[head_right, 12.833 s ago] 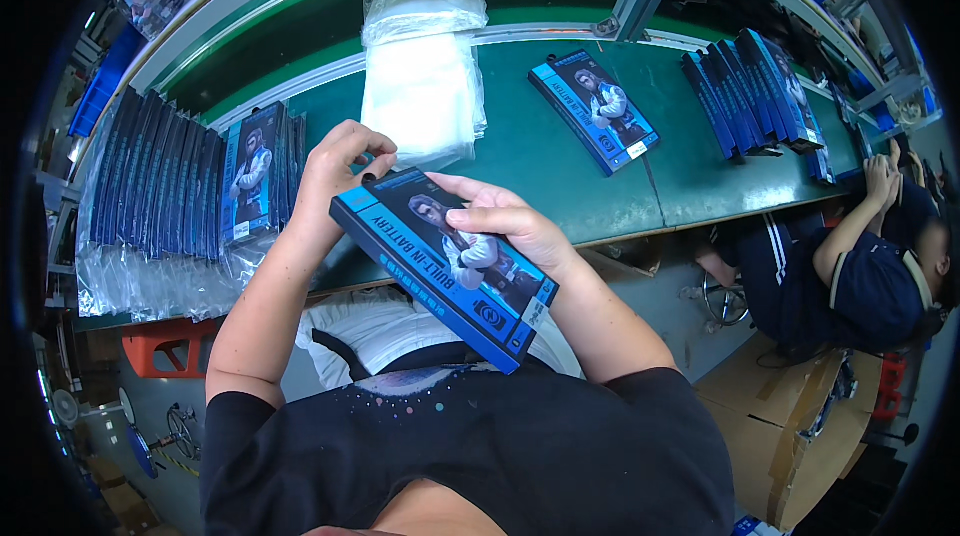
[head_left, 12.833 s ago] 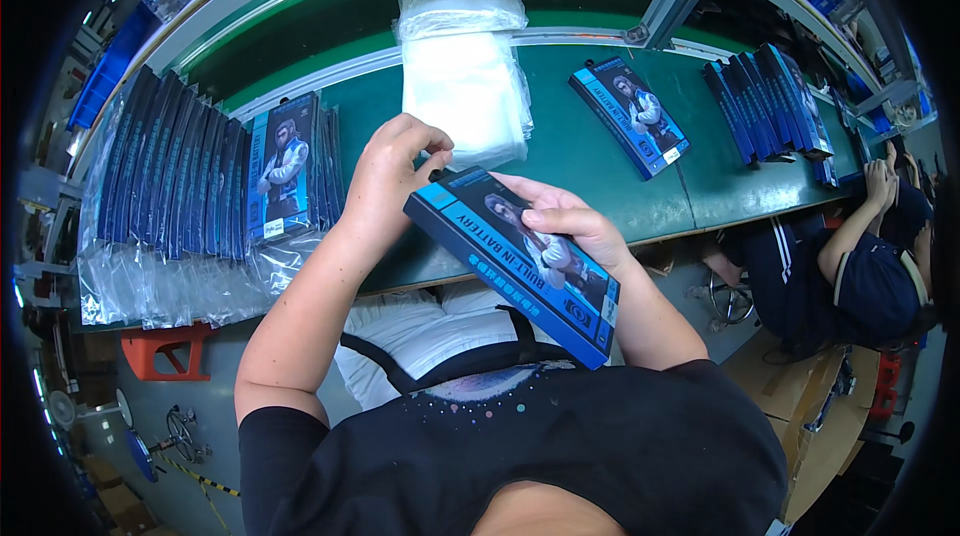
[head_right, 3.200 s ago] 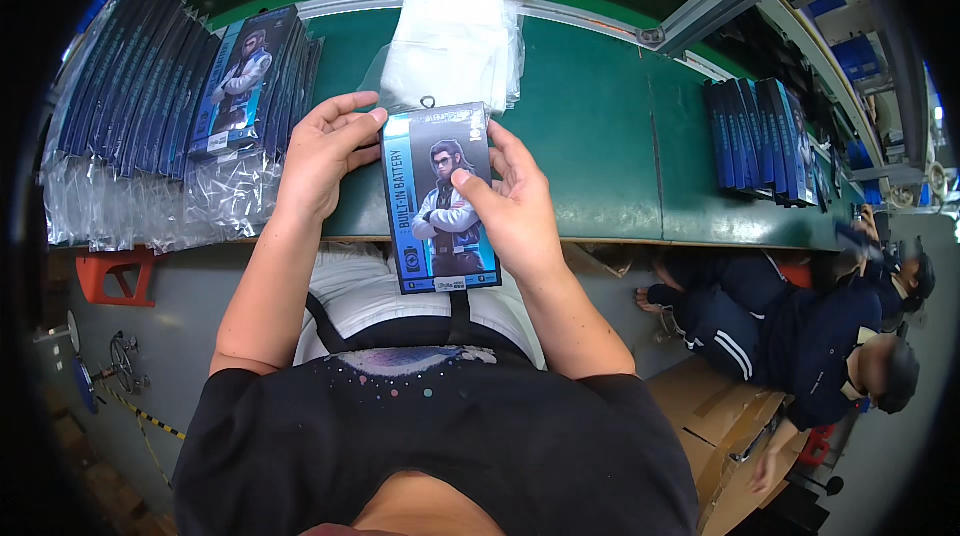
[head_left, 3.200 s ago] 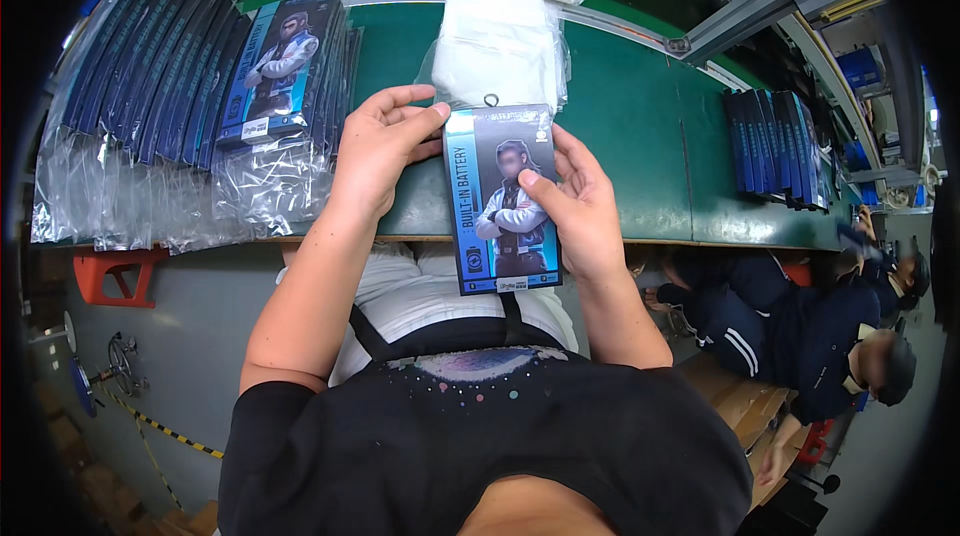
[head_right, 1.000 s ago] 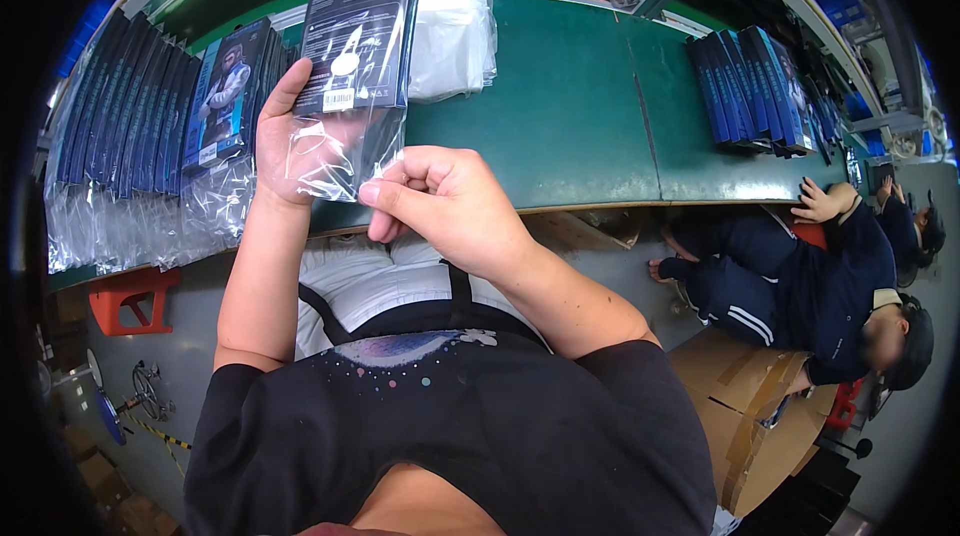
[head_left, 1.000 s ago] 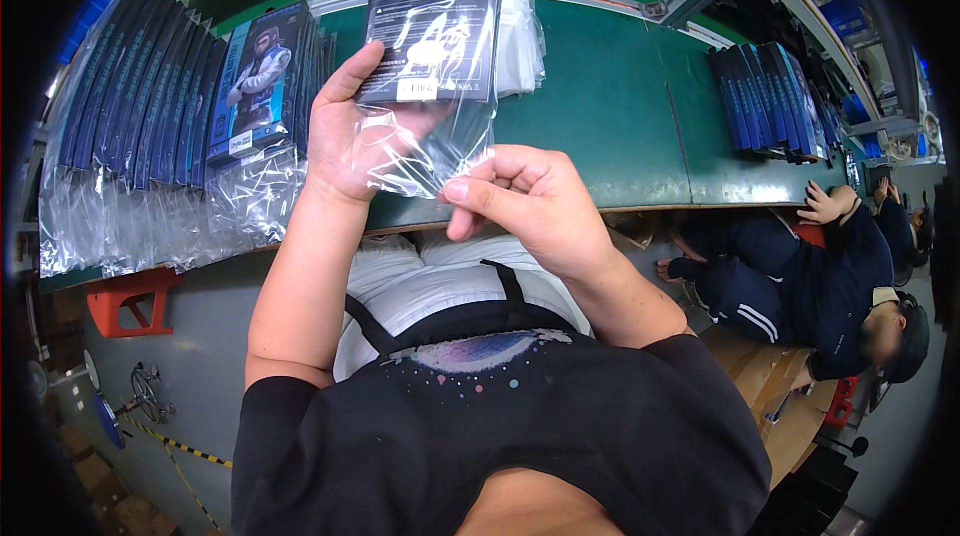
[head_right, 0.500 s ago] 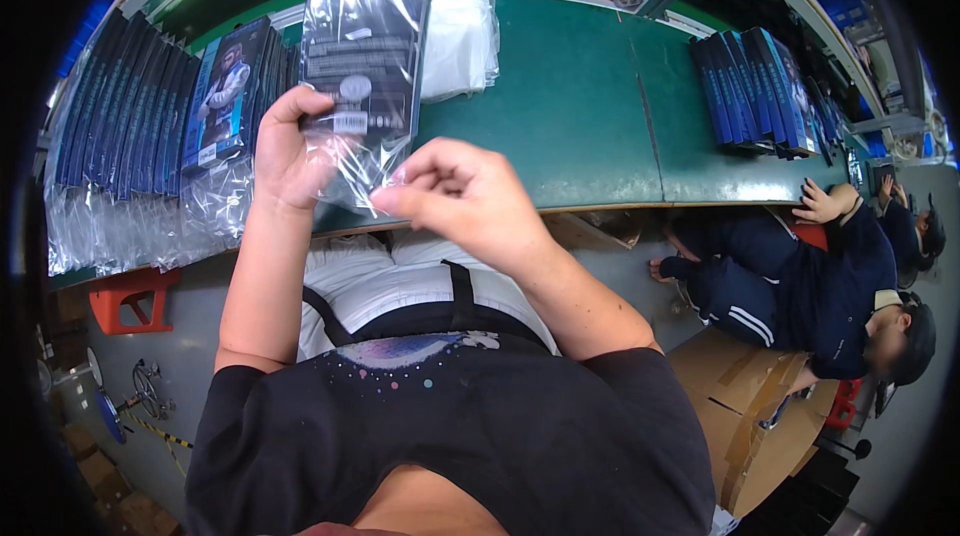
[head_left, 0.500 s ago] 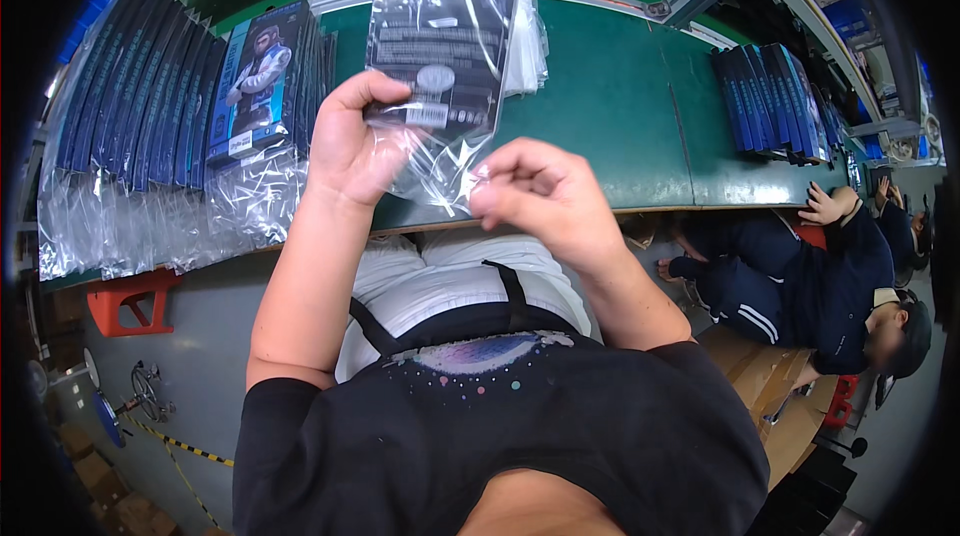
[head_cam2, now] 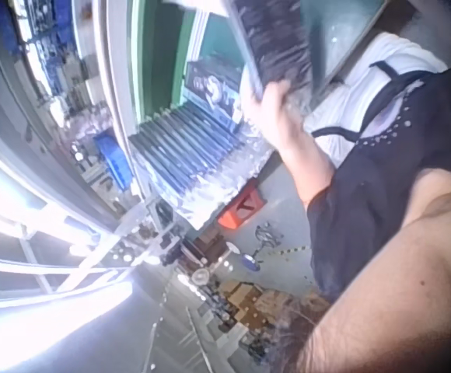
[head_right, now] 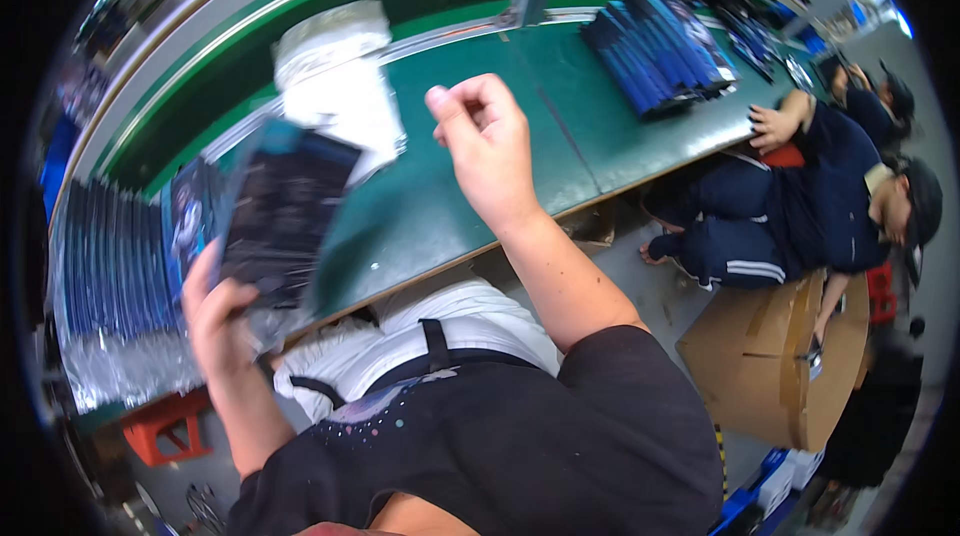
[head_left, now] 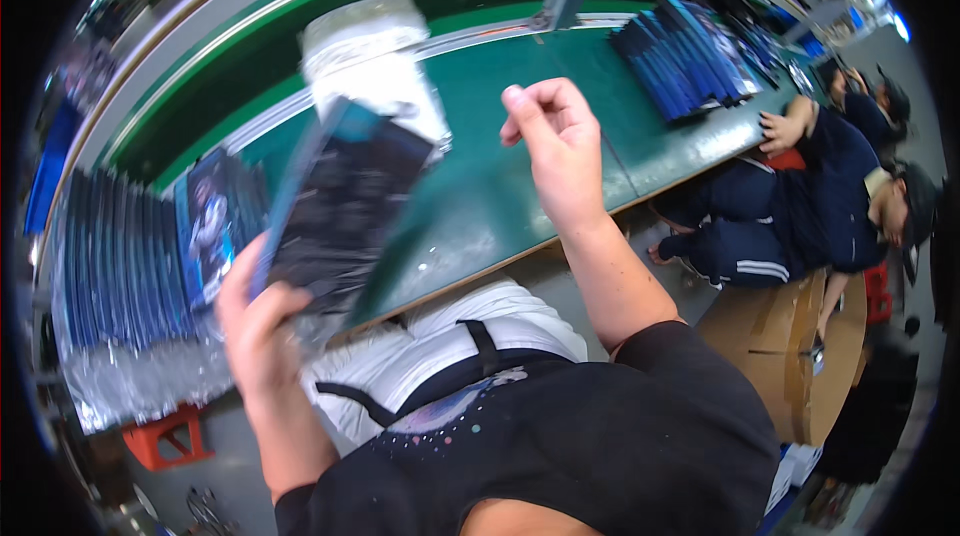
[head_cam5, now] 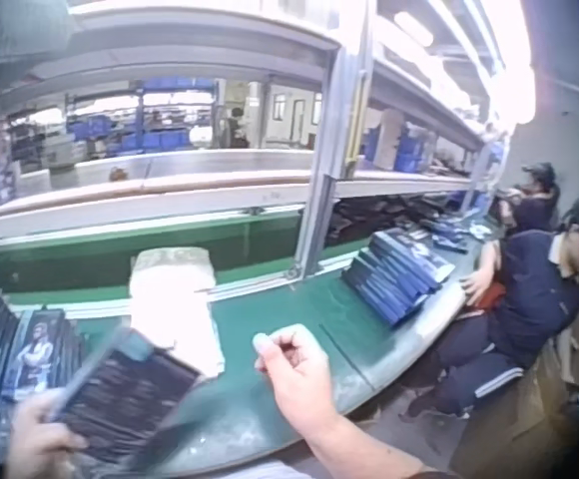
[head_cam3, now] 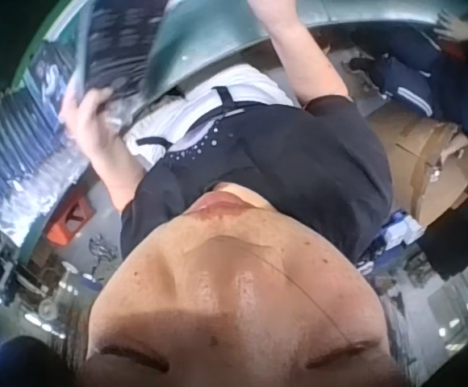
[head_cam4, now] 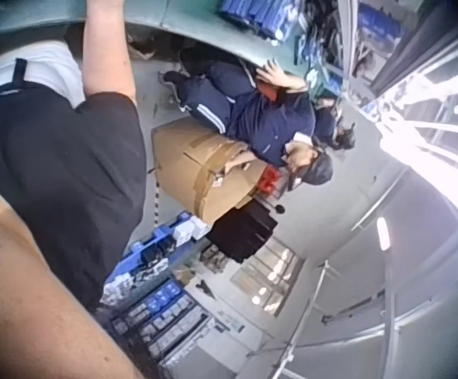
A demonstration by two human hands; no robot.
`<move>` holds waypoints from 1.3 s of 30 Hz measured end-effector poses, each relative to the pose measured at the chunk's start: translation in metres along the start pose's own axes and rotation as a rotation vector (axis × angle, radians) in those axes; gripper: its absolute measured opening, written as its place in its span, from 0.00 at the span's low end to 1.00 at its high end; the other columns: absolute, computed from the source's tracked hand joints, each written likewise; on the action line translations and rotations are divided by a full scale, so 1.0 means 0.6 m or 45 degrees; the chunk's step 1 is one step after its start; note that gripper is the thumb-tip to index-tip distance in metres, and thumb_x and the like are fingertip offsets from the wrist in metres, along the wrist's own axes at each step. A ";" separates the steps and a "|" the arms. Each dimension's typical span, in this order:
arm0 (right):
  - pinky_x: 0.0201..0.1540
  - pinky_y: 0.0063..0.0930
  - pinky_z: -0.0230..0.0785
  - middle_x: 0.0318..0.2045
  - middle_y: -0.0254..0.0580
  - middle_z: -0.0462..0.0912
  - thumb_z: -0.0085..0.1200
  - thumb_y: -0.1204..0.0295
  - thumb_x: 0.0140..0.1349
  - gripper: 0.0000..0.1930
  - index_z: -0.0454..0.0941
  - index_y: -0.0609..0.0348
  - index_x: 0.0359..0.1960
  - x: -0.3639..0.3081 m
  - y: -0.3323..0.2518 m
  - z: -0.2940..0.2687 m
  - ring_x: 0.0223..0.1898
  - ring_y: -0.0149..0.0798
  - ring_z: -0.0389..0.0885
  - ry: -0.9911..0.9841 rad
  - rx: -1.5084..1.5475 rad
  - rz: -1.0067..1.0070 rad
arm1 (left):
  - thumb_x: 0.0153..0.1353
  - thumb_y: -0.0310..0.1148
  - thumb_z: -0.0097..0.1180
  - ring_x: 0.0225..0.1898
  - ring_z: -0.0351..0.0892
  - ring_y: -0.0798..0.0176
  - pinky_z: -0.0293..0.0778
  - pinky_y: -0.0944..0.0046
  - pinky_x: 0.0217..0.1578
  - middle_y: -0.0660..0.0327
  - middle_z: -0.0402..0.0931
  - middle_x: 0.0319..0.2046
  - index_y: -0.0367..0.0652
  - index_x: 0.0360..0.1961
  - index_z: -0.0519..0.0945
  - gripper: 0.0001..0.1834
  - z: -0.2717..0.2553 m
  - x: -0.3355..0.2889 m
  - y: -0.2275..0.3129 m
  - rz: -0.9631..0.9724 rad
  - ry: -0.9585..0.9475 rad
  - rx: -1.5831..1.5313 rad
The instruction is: Packaging small blue boxes into clear plastic bags on an assembly line.
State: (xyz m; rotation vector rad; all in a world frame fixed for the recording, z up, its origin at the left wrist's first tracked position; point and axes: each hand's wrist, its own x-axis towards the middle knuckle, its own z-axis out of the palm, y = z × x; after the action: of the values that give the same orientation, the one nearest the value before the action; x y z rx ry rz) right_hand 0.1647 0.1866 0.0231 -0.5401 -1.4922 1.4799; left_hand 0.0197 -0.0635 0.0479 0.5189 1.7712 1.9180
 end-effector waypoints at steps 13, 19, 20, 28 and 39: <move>0.45 0.26 0.65 0.40 0.42 0.70 0.47 0.50 0.66 0.28 0.64 0.68 0.47 0.157 -0.018 -0.430 0.40 0.32 0.70 1.362 -0.412 -0.753 | 0.63 0.36 0.52 0.70 0.45 0.44 0.45 0.47 0.66 0.48 0.51 0.68 0.43 0.65 0.61 0.30 -0.066 0.023 -0.020 0.573 0.508 1.892; 0.51 0.29 0.63 0.45 0.42 0.75 0.53 0.42 0.57 0.34 0.70 0.64 0.50 0.229 0.064 -0.653 0.46 0.35 0.73 1.126 -0.210 -0.242 | 0.62 0.34 0.52 0.71 0.42 0.44 0.41 0.44 0.66 0.53 0.53 0.67 0.43 0.62 0.66 0.26 0.040 0.022 0.008 0.893 0.323 1.678; 0.54 0.30 0.62 0.48 0.43 0.77 0.56 0.40 0.54 0.37 0.71 0.61 0.53 0.238 0.074 -0.662 0.50 0.37 0.73 1.139 -0.245 -0.076 | 0.62 0.33 0.52 0.70 0.43 0.44 0.41 0.44 0.66 0.52 0.54 0.67 0.42 0.61 0.67 0.26 0.050 0.021 0.009 0.944 0.255 1.646; 0.51 0.30 0.67 0.41 0.44 0.82 0.58 0.54 0.55 0.23 0.77 0.57 0.47 0.292 0.102 -0.671 0.46 0.41 0.79 0.856 0.191 -0.022 | 0.61 0.29 0.51 0.69 0.49 0.46 0.46 0.47 0.65 0.51 0.61 0.63 0.38 0.54 0.73 0.19 0.069 0.021 -0.049 0.827 0.074 1.436; 0.49 0.32 0.70 0.41 0.45 0.82 0.56 0.57 0.57 0.22 0.76 0.60 0.47 0.287 0.121 -0.579 0.44 0.42 0.80 0.391 0.301 0.088 | 0.54 0.18 0.53 0.59 0.67 0.48 0.61 0.54 0.59 0.54 0.71 0.55 0.39 0.46 0.78 0.17 0.076 0.094 -0.122 0.823 -0.185 1.391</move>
State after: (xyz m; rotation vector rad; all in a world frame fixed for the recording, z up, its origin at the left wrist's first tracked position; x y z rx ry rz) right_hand 0.3525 0.5257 -0.0499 -0.6468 -1.0548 1.5234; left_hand 0.0065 0.0101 -0.0231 1.7000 2.6454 0.9606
